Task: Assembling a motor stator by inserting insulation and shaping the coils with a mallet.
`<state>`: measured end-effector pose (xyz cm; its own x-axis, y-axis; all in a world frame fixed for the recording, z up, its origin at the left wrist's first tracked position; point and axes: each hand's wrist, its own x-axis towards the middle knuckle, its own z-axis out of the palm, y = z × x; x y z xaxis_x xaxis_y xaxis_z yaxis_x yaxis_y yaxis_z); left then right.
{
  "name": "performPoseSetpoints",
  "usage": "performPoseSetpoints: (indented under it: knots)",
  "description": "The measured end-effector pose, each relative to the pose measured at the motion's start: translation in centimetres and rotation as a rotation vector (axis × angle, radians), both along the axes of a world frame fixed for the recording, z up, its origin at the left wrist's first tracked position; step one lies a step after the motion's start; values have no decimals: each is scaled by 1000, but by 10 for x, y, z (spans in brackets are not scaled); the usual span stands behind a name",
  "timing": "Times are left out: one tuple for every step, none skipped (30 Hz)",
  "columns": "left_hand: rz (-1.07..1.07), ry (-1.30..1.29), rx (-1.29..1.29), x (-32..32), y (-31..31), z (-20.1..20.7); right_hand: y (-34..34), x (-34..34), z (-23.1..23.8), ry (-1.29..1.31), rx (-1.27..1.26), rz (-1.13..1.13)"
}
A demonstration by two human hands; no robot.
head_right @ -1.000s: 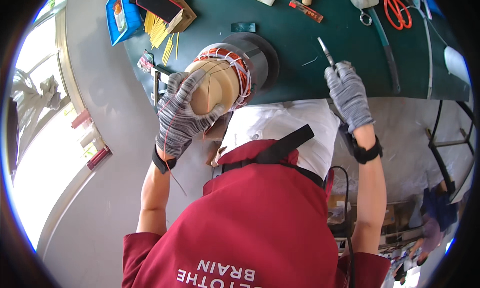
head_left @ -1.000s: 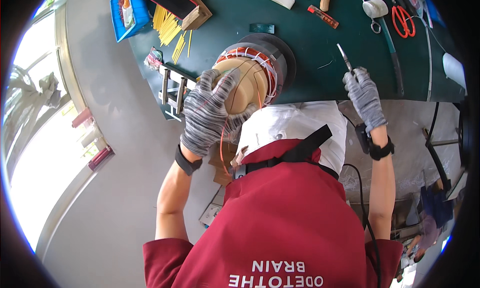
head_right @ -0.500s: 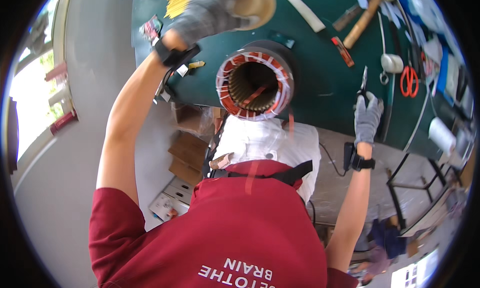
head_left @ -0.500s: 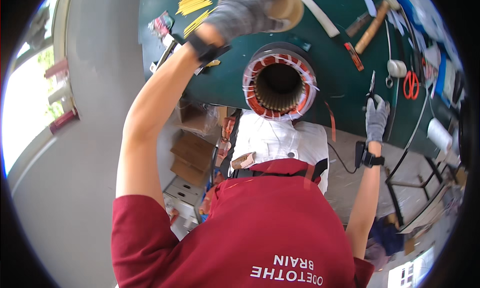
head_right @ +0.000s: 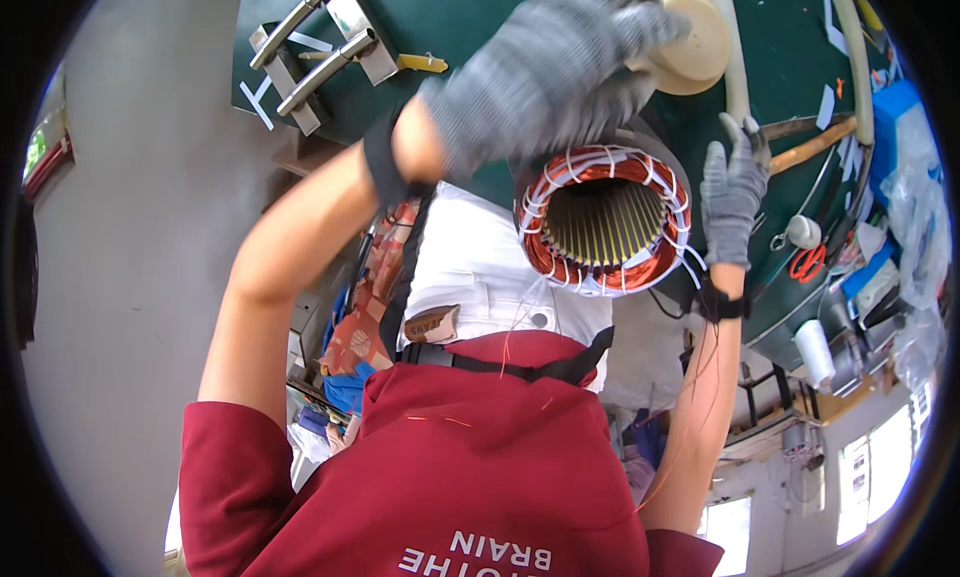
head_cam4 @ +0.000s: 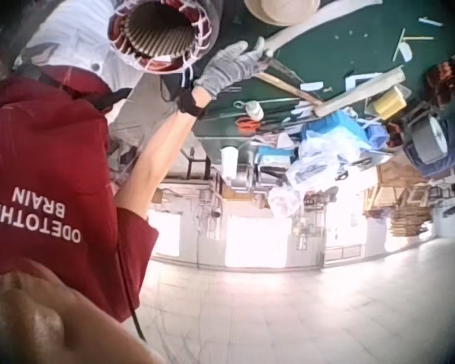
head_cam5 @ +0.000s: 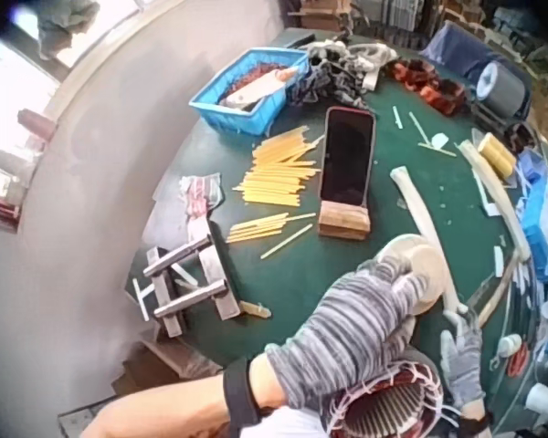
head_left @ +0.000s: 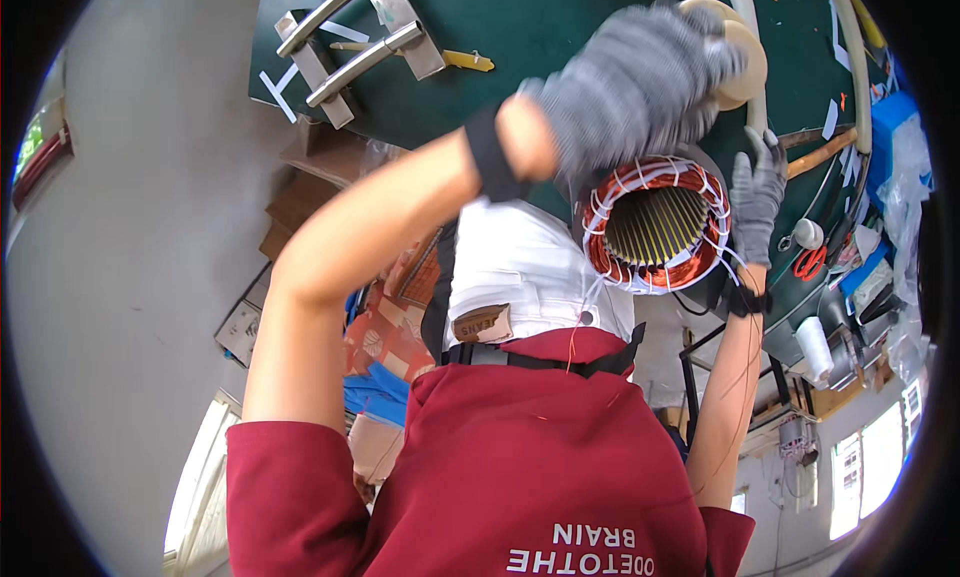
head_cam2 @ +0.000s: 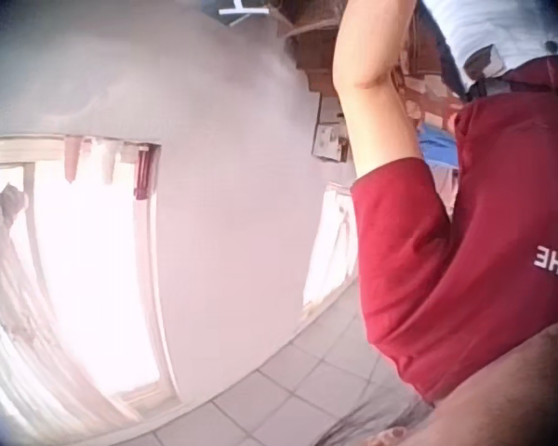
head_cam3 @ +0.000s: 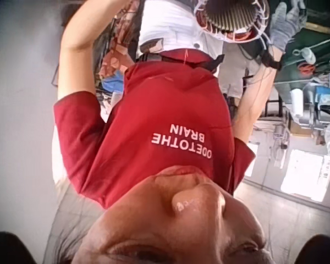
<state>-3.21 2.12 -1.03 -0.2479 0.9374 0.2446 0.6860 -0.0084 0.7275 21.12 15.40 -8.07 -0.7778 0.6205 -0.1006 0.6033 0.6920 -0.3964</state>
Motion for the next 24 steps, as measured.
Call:
performPoseSetpoints:
  knots:
    - [35, -168, -36, 12, -24, 12, -2, -6, 10, 56, -94, -42]
    - [-136, -235, -171, 17, -46, 38, -16, -14, 33, 68, -224, -202]
    - [74, -404, 113, 60, -78, 24, -32, -15, 42, 165, -473, -440]
    - [-85, -568, -154, 56, -85, 61, -45, -14, 54, 187, -613, -513]
    - [-141, -717, -255, 70, -88, 58, -55, -10, 69, 207, -739, -591]
    - [36, -1082, -85, 87, -95, 65, -64, -4, 82, 203, -716, -548]
    - [39, -1084, -80, 95, -94, 60, -72, 2, 89, 199, -699, -495]
    - [75, -1090, -239, 103, -91, 56, -82, 11, 86, 218, -700, -620]
    - [110, -1090, -398, 112, -89, 51, -87, 17, 88, 218, -701, -615]
    - [92, -1062, -340, 118, -86, 40, -93, 24, 93, 176, -788, -765]
    - [78, -1031, -282, 119, -82, 32, -98, 30, 98, 133, -876, -912]
    - [82, -923, -265, 122, -79, 29, -103, 36, 101, 115, -869, -806]
    - [71, -923, -267, 123, -77, 25, -113, 33, 103, 189, -778, -704]
    - [30, -994, -310, 122, -76, 21, -124, 21, 112, 201, -903, -831]
    - [-11, -1064, -353, 122, -76, 18, -130, 13, 119, 213, -1030, -957]
    - [24, -1102, -418, 121, -74, 21, -135, 21, 118, 280, -1098, -1040]
    - [23, -1099, -423, 128, -76, 11, -138, 23, 117, 282, -1103, -1043]
    - [-56, -991, -375, 140, -78, -5, -141, 24, 116, 321, -1071, -1077]
    - [-137, -883, -329, 137, -75, -5, -144, 25, 116, 361, -1038, -1114]
    - [-140, -880, -334, 134, -74, -3, -144, 24, 118, 384, -1074, -1135]
    - [-285, -325, -347, 131, -74, -1, -145, 25, 116, 386, -1076, -1138]
    - [-413, 229, -343, 120, -70, 9, -146, 28, 113, 385, -1064, -1117]
    - [-524, 786, -316, 114, -69, 13, -147, 30, 112, 384, -1051, -1097]
    - [-457, 743, -229, 114, -73, 6, -147, 30, 112, 382, -1052, -1101]
